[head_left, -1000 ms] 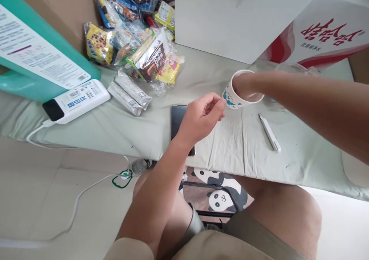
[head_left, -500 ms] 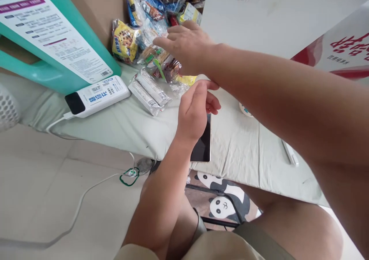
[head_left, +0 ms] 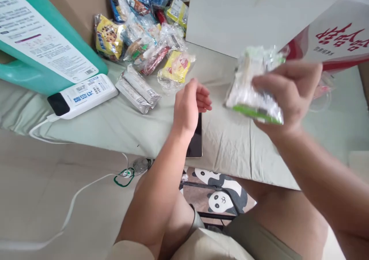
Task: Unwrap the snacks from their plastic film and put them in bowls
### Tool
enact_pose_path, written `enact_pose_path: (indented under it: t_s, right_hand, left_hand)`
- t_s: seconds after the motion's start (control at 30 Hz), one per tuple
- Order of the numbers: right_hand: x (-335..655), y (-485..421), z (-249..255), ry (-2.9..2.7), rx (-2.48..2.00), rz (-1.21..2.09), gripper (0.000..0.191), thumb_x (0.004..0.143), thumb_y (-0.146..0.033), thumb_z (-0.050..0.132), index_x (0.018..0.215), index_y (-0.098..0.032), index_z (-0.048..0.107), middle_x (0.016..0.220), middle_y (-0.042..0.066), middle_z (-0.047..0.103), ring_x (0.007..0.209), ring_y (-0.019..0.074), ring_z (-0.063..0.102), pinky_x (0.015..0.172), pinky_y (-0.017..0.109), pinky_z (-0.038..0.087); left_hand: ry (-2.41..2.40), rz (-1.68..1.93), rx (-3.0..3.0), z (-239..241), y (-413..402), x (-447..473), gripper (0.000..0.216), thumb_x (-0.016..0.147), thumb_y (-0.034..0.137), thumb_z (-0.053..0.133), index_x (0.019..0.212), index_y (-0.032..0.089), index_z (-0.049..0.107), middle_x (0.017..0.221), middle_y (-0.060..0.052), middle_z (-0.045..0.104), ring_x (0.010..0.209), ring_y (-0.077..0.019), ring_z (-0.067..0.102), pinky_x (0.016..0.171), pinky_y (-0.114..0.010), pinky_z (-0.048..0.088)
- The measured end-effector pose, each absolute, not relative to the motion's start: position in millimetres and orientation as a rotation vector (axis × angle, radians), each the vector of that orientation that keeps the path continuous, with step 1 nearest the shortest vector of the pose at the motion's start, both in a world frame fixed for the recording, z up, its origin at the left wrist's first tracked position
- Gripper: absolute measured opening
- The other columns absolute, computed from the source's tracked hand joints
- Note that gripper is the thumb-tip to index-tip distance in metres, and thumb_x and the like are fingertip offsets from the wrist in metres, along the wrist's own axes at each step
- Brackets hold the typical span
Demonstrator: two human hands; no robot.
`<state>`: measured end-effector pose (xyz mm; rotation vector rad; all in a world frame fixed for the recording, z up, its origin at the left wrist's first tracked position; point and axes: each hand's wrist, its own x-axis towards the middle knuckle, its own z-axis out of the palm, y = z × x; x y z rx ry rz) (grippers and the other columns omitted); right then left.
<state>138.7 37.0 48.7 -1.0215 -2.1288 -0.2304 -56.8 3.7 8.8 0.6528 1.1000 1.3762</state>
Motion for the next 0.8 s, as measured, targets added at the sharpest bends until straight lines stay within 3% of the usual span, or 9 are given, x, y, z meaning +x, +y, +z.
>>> enact_pose_path:
  t_s: [0.13, 0.27, 0.37, 0.53, 0.67, 0.8]
  right_hand:
    - [185.2, -23.5, 17.9, -2.028, -1.084, -0.054, 0.009, 0.096, -0.043, 0.069, 0.102, -0.040, 0.075, 0.100, 0.005, 0.061, 0.097, 0.0276, 0.064, 0.087, 0.051, 0.054]
    - [215.3, -55.0, -11.4, -2.114, -1.124, 0.042, 0.021, 0.096, -0.030, 0.062, 0.106, -0.045, 0.073, 0.107, 0.006, 0.064, 0.100, 0.0282, 0.065, 0.086, 0.050, 0.056]
    - [243.9, -57.5, -25.0, -2.047, -1.247, 0.089, 0.021, 0.093, -0.029, 0.061, 0.109, -0.038, 0.069, 0.111, 0.009, 0.065, 0.103, 0.0294, 0.066, 0.090, 0.052, 0.056]
    - [294.9, -36.0, -35.9, -1.877, -1.759, 0.042, 0.029, 0.091, -0.033, 0.060, 0.119, -0.025, 0.065, 0.110, 0.013, 0.068, 0.097, 0.0304, 0.066, 0.088, 0.051, 0.055]
    - [309.5, -19.2, -41.5, -1.927, -2.007, 0.164, 0.020, 0.088, -0.037, 0.064, 0.102, -0.023, 0.067, 0.096, 0.011, 0.070, 0.085, 0.0295, 0.064, 0.070, 0.041, 0.049]
    - [301.7, -20.7, -33.7, -1.778, -1.977, 0.383, 0.017, 0.092, -0.040, 0.063, 0.089, -0.024, 0.058, 0.082, 0.007, 0.067, 0.068, 0.0233, 0.060, 0.060, 0.036, 0.042]
  left_hand:
    - [0.701, 0.894, 0.760, 7.2, -5.3, -22.5, 0.047, 0.095, 0.066, 0.057, 0.091, 0.021, 0.067, 0.090, -0.009, 0.076, 0.088, -0.0230, 0.076, 0.070, -0.032, 0.062]
    - [0.576, 0.868, 0.772, 0.8, -23.3, 20.5, 0.032, 0.087, 0.042, 0.072, 0.111, 0.023, 0.062, 0.109, -0.009, 0.076, 0.103, -0.0263, 0.076, 0.082, -0.036, 0.064]
    - [0.755, 0.923, 0.780, -12.1, -28.1, 39.7, 0.041, 0.083, 0.033, 0.074, 0.120, 0.025, 0.058, 0.119, -0.008, 0.075, 0.108, -0.0254, 0.075, 0.084, -0.034, 0.063]
    - [0.879, 0.887, 0.918, -30.6, -23.9, 46.3, 0.062, 0.077, 0.039, 0.083, 0.128, 0.030, 0.049, 0.123, -0.007, 0.072, 0.110, -0.0260, 0.073, 0.082, -0.034, 0.062]
    - [0.927, 0.869, 0.935, -35.8, -19.8, 48.3, 0.088, 0.071, 0.044, 0.089, 0.141, 0.037, 0.036, 0.124, -0.007, 0.070, 0.105, -0.0262, 0.073, 0.077, -0.034, 0.061]
    - [0.953, 0.937, 1.048, -39.1, -17.2, 53.6, 0.103, 0.072, 0.050, 0.090, 0.151, 0.043, 0.023, 0.137, -0.009, 0.064, 0.116, -0.0291, 0.071, 0.085, -0.039, 0.061]
